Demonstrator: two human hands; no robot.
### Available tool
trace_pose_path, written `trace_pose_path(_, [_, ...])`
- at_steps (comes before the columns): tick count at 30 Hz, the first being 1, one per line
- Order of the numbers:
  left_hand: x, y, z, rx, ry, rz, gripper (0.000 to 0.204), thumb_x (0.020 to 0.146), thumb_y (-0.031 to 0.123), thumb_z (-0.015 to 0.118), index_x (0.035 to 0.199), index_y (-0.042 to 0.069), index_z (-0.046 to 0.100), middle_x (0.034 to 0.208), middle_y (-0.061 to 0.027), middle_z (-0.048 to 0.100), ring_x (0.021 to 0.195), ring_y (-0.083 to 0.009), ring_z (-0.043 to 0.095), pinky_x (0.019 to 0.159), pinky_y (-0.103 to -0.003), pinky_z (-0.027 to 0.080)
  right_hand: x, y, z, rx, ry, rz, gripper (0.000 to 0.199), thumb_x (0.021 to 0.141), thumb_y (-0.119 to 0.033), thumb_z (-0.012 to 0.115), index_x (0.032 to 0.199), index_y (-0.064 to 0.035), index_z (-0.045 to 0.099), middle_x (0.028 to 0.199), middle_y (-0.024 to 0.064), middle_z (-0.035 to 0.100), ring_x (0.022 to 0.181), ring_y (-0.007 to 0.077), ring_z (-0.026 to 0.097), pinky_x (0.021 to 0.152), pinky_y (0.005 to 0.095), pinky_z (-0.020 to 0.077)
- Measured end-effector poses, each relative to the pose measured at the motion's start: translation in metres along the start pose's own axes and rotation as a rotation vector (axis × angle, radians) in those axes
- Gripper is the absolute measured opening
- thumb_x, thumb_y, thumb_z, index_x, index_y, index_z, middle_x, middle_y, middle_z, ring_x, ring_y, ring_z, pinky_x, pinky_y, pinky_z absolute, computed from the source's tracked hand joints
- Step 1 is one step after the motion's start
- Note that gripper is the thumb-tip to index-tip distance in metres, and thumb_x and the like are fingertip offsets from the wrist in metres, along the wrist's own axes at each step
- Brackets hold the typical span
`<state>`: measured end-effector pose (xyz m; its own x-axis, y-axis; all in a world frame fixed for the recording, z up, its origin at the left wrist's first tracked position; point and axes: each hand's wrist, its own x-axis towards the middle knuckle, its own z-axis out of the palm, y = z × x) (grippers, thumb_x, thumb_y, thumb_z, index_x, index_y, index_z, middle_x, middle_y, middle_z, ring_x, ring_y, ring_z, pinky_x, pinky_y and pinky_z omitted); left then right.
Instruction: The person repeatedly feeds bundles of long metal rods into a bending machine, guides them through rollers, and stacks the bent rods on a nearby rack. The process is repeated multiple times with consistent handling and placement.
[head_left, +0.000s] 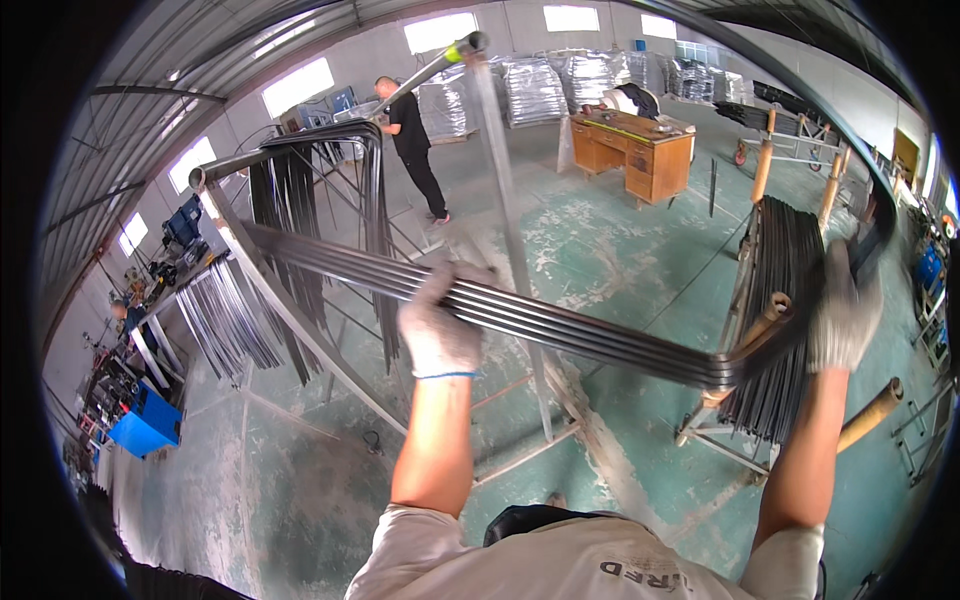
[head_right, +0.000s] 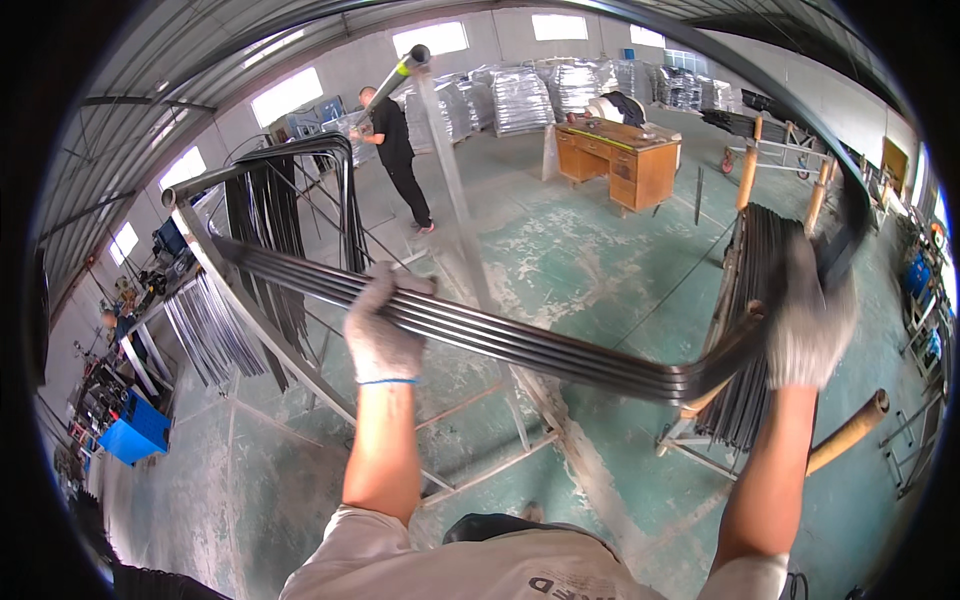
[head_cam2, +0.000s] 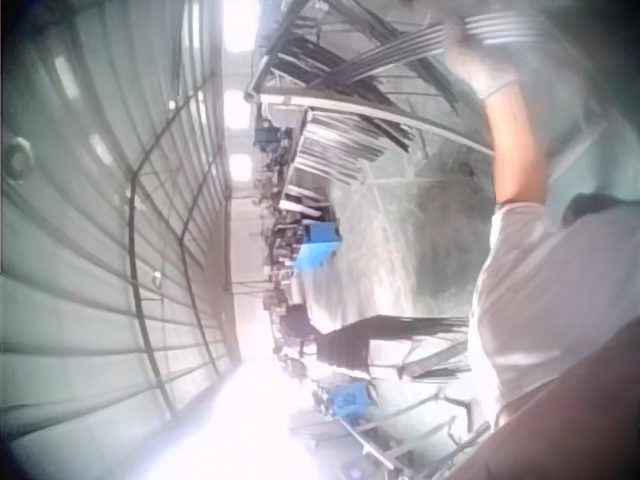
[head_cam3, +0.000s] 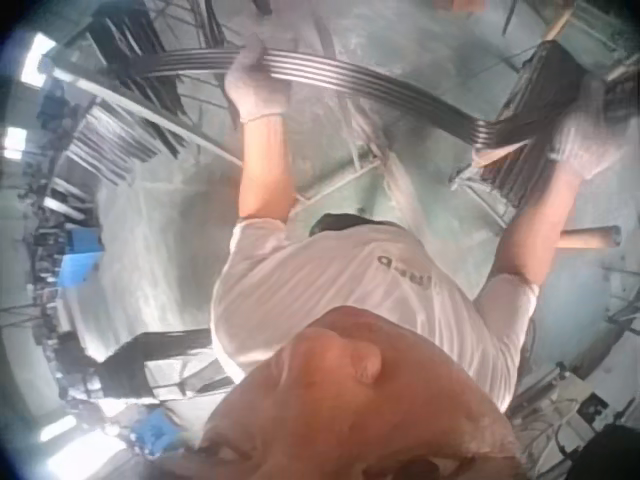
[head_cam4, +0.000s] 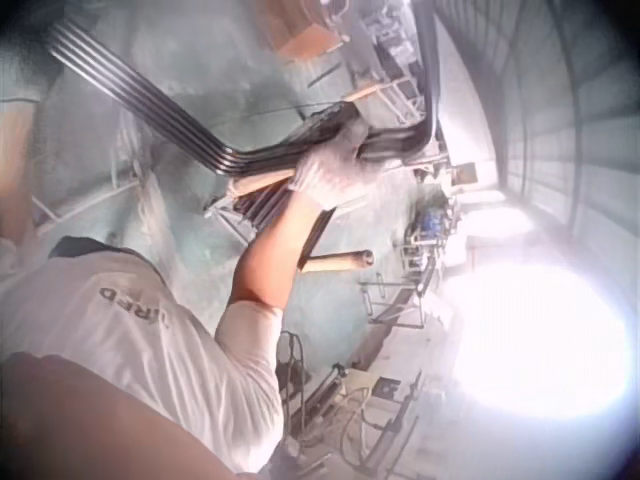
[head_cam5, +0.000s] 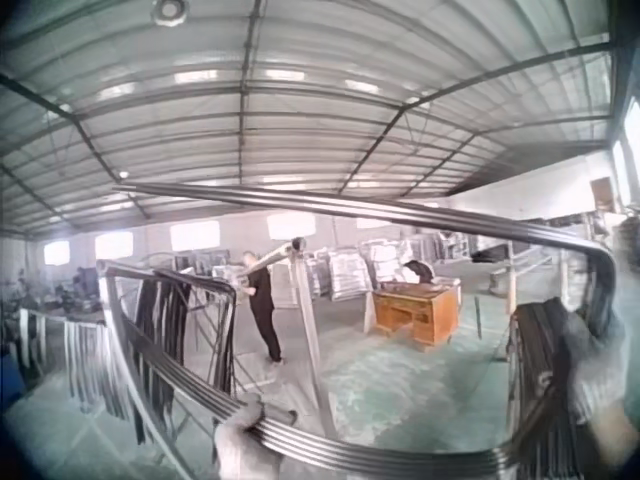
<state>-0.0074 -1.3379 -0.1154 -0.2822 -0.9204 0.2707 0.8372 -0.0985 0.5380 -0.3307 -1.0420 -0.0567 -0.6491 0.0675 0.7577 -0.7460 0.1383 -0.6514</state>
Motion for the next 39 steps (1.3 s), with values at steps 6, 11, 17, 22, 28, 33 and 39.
trace_pose_path(6, [0.123, 0.105, -0.113, -0.168, 0.050, 0.159, 0.012, 0.101, 0.010, 0.060, 0.096, -0.001, 0.064, 0.090, -0.0179, 0.070, 0.090, -0.0351, 0.066, 0.108, -0.055, 0.053, 0.035, -0.194, 0.212, -0.180, -0.237, -0.596, 0.025, 0.102, -0.024, 0.065, 0.113, -0.0060, 0.080, 0.099, 0.0170, 0.080, 0.095, 0.0313, 0.075, 0.085, 0.0452, 0.0589])
trace_pose_path(11, [0.183, 0.100, -0.184, -0.346, 0.213, 0.069, 0.016, 0.100, 0.009, 0.057, 0.106, -0.005, 0.063, 0.104, -0.0198, 0.070, 0.105, -0.0391, 0.069, 0.115, -0.061, 0.051, -0.009, -0.330, 0.340, -0.294, -0.591, -1.035, 0.026, 0.094, -0.020, 0.066, 0.105, -0.0086, 0.087, 0.108, 0.0172, 0.083, 0.105, 0.0309, 0.079, 0.088, 0.0437, 0.0629])
trace_pose_path(17, [0.185, 0.128, -0.239, -0.202, -0.028, -0.099, 0.040, 0.107, 0.023, 0.060, 0.133, -0.006, 0.068, 0.129, -0.0232, 0.076, 0.120, -0.0360, 0.072, 0.109, -0.052, 0.055, -0.165, -0.347, 0.441, 0.326, -1.162, -0.595, 0.031, 0.098, -0.015, 0.061, 0.123, -0.0038, 0.076, 0.119, 0.0215, 0.081, 0.109, 0.0345, 0.081, 0.091, 0.0447, 0.0657])
trace_pose_path(22, [0.121, 0.045, -0.205, 0.000, 0.212, 0.041, 0.048, 0.112, 0.029, 0.060, 0.144, -0.007, 0.063, 0.149, -0.0189, 0.066, 0.140, -0.0311, 0.061, 0.122, -0.047, 0.044, -0.223, -0.241, 0.404, 0.354, -0.990, -0.487, 0.053, 0.096, -0.039, 0.076, 0.130, 0.0005, 0.064, 0.115, 0.0171, 0.073, 0.101, 0.0346, 0.074, 0.089, 0.0448, 0.0594])
trace_pose_path(28, [-0.020, -0.096, -0.332, 0.474, 0.076, -0.577, 0.038, 0.115, 0.028, 0.056, 0.134, -0.005, 0.062, 0.126, -0.0172, 0.070, 0.118, -0.0320, 0.067, 0.110, -0.053, 0.051, -0.322, 0.067, 0.277, 0.479, -1.260, -0.365, 0.044, 0.103, -0.031, 0.073, 0.142, -0.0106, 0.069, 0.121, 0.0145, 0.075, 0.112, 0.0354, 0.073, 0.099, 0.0506, 0.0584])
trace_pose_path(33, [-0.053, -0.238, -0.162, 0.694, 0.063, -0.881, 0.028, 0.110, 0.022, 0.069, 0.128, 0.001, 0.065, 0.109, -0.0153, 0.074, 0.095, -0.0278, 0.071, 0.092, -0.045, 0.060, -0.296, 0.325, 0.116, -0.427, -0.906, 0.496, 0.049, 0.096, -0.025, 0.082, 0.142, -0.0134, 0.070, 0.129, 0.0187, 0.077, 0.120, 0.0410, 0.073, 0.103, 0.0512, 0.0588])
trace_pose_path(39, [0.037, -0.390, 0.001, 0.942, -0.406, -0.648, 0.022, 0.110, 0.016, 0.069, 0.126, 0.002, 0.065, 0.109, -0.0122, 0.074, 0.095, -0.0220, 0.071, 0.093, -0.040, 0.061, -0.237, 0.509, 0.012, -0.966, -0.692, 1.082, 0.082, 0.089, -0.036, 0.090, 0.157, -0.0094, 0.052, 0.150, 0.0222, 0.063, 0.140, 0.0387, 0.062, 0.116, 0.0479, 0.0538])
